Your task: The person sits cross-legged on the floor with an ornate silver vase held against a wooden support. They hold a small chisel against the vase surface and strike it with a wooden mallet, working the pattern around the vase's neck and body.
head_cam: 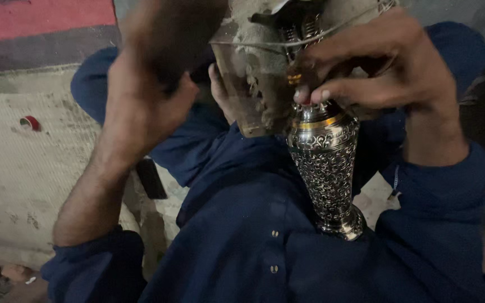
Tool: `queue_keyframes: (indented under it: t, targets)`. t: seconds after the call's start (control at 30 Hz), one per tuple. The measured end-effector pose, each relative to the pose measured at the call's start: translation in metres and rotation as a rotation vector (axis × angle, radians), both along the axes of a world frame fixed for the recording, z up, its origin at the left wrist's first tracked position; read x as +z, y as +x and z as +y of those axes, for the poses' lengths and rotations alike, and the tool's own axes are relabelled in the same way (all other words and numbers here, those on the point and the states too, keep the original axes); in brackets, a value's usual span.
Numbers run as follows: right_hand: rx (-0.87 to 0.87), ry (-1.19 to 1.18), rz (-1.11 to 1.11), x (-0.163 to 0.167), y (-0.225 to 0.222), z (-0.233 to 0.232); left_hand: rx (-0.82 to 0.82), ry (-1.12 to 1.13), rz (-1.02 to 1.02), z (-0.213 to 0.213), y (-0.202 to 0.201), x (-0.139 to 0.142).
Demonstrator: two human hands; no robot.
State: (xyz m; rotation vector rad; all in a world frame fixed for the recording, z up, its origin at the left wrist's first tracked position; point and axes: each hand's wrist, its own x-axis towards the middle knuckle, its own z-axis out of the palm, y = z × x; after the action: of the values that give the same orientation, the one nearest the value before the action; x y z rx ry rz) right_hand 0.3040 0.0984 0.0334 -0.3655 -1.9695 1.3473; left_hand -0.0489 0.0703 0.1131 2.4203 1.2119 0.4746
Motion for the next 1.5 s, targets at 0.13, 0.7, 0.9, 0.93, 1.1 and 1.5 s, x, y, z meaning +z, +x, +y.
queue_keyframes:
  t: [0.13, 0.7, 0.9, 0.93, 1.1, 1.5]
  targets:
    - [-0.012, 0.002, -0.092, 0.001, 0.0, 0.004, 0.038, -0.006, 0.013, 0.002, 0.0, -0.001]
    - [0.003, -0.042, -0.153, 0.019, -0.001, 0.003, 0.049, -0.02, 0.057, 0.001, 0.002, -0.001]
    - [-0.063, -0.006, 0.006, 0.021, -0.007, -0.002, 0.116, -0.214, -0.279, -0.007, 0.001, -0.014]
    - [-0.078, -0.01, -0.071, 0.022, -0.006, -0.003, 0.116, -0.192, -0.241, -0.008, 0.0, -0.016]
    - [-0.079, 0.077, -0.17, 0.025, -0.001, -0.001, 0.139, 0.143, 0.086, -0.01, -0.002, -0.02]
    - [-0.3, -0.215, 0.175, -0.035, 0.049, -0.023, 0.342, -0.612, -0.051, -0.048, -0.016, -0.034]
